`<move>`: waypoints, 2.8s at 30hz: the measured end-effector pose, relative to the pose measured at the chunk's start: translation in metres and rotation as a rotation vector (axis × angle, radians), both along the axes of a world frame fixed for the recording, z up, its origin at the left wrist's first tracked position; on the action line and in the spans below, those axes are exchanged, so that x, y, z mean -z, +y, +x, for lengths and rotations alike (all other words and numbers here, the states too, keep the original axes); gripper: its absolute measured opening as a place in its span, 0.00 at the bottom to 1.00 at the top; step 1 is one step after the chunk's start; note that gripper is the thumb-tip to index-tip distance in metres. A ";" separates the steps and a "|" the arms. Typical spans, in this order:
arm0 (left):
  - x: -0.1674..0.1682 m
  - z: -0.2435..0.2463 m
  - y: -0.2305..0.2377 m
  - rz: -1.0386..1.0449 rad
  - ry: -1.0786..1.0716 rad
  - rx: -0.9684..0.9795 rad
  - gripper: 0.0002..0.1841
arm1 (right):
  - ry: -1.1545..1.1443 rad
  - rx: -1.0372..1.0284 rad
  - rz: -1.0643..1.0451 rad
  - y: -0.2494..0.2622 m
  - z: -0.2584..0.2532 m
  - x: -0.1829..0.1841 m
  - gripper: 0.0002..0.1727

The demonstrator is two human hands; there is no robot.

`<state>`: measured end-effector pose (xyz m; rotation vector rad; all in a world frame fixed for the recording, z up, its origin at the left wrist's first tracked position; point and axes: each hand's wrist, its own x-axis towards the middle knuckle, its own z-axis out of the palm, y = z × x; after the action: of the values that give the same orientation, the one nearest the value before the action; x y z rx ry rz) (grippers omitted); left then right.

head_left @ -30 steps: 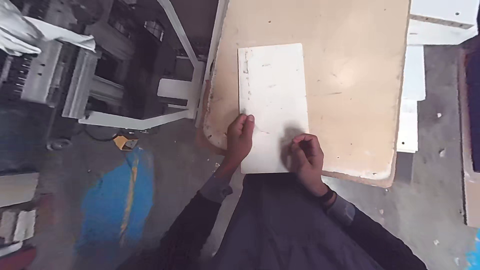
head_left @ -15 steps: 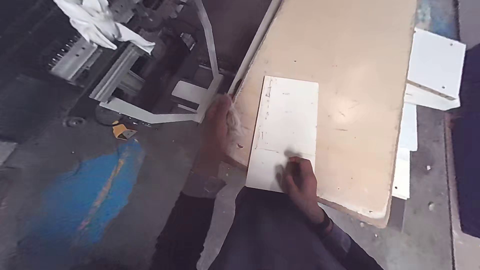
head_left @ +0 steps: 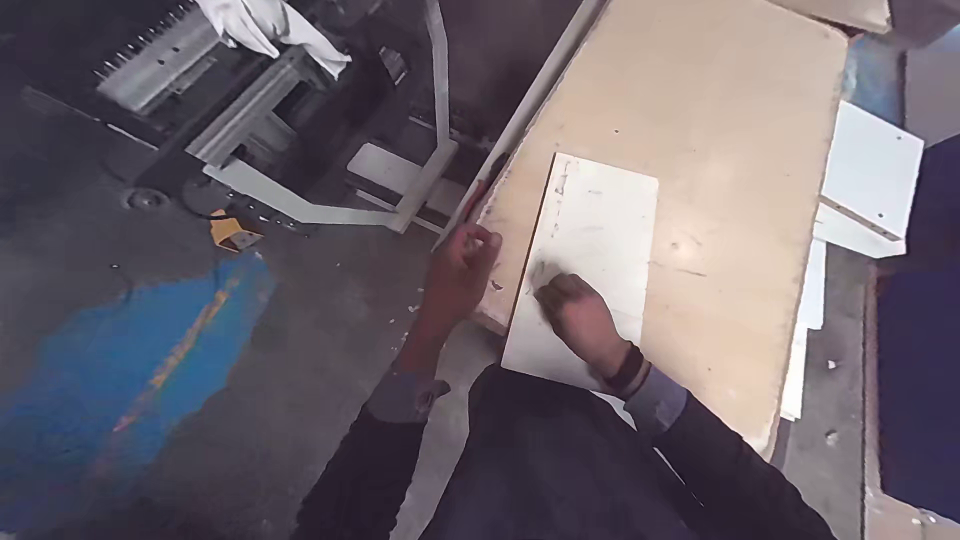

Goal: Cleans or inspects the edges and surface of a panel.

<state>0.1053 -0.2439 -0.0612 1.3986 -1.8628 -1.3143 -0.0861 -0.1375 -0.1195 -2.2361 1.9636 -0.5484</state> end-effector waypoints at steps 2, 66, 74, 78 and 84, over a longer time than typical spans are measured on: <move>0.018 0.004 -0.001 -0.059 -0.036 0.089 0.15 | 0.052 -0.038 -0.043 -0.004 -0.001 0.004 0.11; 0.058 -0.067 -0.035 -0.466 -0.173 0.806 0.08 | -0.959 0.507 -0.044 0.019 -0.022 0.005 0.10; 0.023 -0.066 -0.059 -0.286 0.087 0.590 0.14 | -0.902 0.379 0.057 0.034 -0.045 -0.025 0.12; 0.008 -0.048 -0.033 -0.214 0.101 0.572 0.15 | -0.479 0.278 0.069 0.078 -0.078 -0.037 0.23; 0.014 -0.067 0.007 -0.119 0.007 0.772 0.16 | -0.136 0.093 0.036 0.105 -0.078 0.000 0.11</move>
<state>0.0379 -0.2364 -0.0757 0.6041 -2.5490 -1.4824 -0.1642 -0.0329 -0.1197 -2.0373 2.0003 -0.6520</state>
